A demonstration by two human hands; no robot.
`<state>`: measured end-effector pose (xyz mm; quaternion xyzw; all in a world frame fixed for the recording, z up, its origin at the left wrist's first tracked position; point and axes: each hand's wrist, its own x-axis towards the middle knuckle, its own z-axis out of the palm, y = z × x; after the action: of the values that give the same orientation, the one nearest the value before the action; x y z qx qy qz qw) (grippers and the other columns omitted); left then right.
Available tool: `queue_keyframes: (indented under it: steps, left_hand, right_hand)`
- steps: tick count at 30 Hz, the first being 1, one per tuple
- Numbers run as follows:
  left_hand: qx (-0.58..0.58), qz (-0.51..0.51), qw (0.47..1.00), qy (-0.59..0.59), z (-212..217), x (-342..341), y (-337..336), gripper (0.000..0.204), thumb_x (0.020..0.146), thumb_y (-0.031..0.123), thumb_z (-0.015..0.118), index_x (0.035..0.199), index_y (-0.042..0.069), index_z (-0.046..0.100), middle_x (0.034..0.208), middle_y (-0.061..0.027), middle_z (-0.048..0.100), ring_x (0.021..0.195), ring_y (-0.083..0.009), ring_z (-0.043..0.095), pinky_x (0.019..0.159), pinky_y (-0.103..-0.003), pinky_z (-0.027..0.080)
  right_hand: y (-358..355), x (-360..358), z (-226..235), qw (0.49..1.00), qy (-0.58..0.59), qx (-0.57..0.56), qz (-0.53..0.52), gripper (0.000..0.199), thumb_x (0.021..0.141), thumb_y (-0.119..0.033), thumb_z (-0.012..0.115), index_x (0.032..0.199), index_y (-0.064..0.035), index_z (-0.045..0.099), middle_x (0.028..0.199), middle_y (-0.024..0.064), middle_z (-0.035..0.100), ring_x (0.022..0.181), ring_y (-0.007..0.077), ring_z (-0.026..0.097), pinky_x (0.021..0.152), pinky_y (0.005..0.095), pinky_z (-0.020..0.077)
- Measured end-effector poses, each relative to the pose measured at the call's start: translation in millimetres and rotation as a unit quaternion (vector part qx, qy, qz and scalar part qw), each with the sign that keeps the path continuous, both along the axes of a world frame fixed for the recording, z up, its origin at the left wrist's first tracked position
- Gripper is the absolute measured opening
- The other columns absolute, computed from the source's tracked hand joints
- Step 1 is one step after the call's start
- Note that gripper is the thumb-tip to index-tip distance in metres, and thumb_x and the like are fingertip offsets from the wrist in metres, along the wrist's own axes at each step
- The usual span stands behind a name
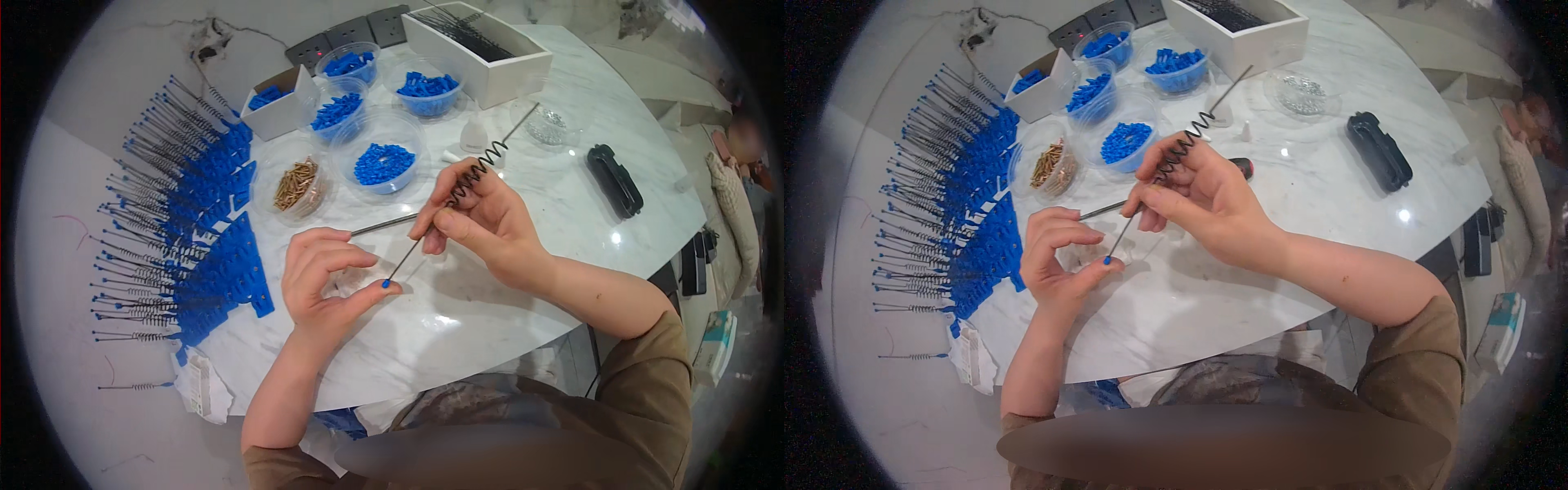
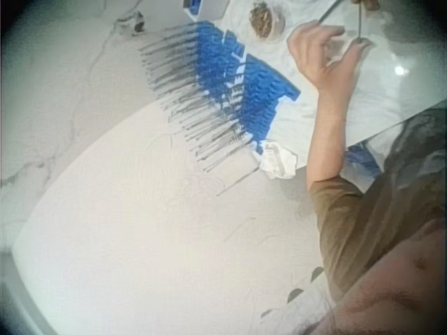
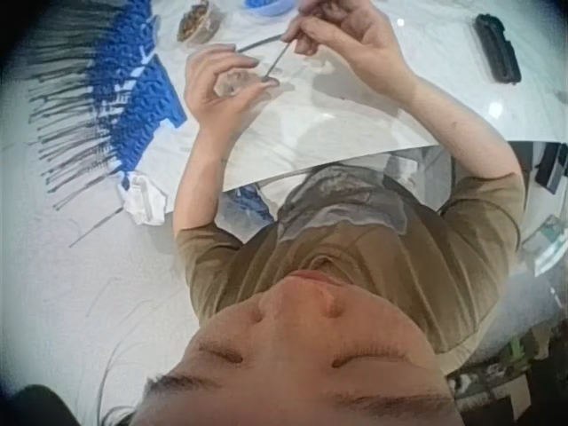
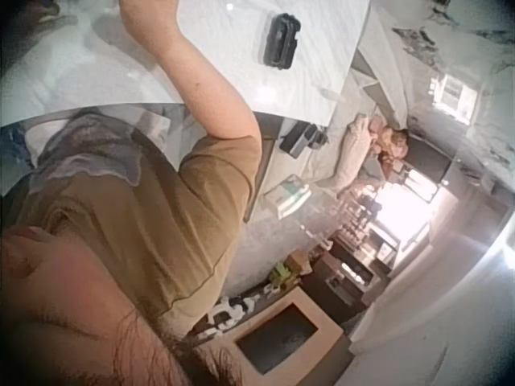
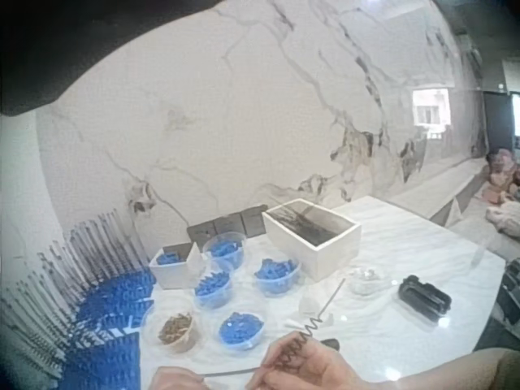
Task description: The person assembles small blue plastic components with metal springs and glue by hand.
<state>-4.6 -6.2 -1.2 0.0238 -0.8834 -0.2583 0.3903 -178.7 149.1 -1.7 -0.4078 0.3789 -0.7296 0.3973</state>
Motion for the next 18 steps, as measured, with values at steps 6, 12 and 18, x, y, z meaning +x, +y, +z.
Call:
queue_keyframes:
  steps: [6, 12, 18]
  left_hand:
    - [-0.055, -0.025, 0.998, 0.020, -3.9, 3.3, -1.5, 0.030, 0.057, 0.018, 0.089, 0.077, 0.013, 0.067, 0.075, 0.0018, 0.065, 0.089, -0.0230, 0.058, 0.074, -0.033, 0.046]
    - [-0.113, -0.024, 0.993, 0.031, -0.2, 1.6, -1.8, 0.030, 0.056, 0.028, 0.089, 0.073, 0.017, 0.066, 0.069, 0.0068, 0.064, 0.081, -0.0184, 0.059, 0.070, -0.033, 0.039]
    - [-0.132, -0.011, 0.991, 0.034, -1.4, 1.4, -1.3, 0.026, 0.058, 0.032, 0.086, 0.067, 0.019, 0.066, 0.068, 0.0070, 0.060, 0.081, -0.0160, 0.060, 0.072, -0.034, 0.035]
  right_hand:
    - [1.4, 5.9, 1.0, 1.000, 0.018, 0.013, -0.011, 0.021, 0.097, -0.010, 0.056, 0.112, -0.0058, 0.042, 0.099, 0.0154, 0.064, 0.082, 0.0152, 0.062, 0.076, 0.0301, 0.0519]
    - [1.4, 7.0, 0.8, 0.999, 0.024, 0.023, -0.013, 0.023, 0.097, -0.010, 0.055, 0.113, -0.0057, 0.040, 0.098, 0.0155, 0.063, 0.082, 0.0158, 0.062, 0.076, 0.0301, 0.0519]
    - [0.6, 7.2, -1.2, 0.999, 0.042, 0.010, 0.006, 0.018, 0.099, -0.007, 0.050, 0.114, -0.0055, 0.040, 0.101, 0.0106, 0.061, 0.083, 0.0110, 0.059, 0.076, 0.0273, 0.0512]
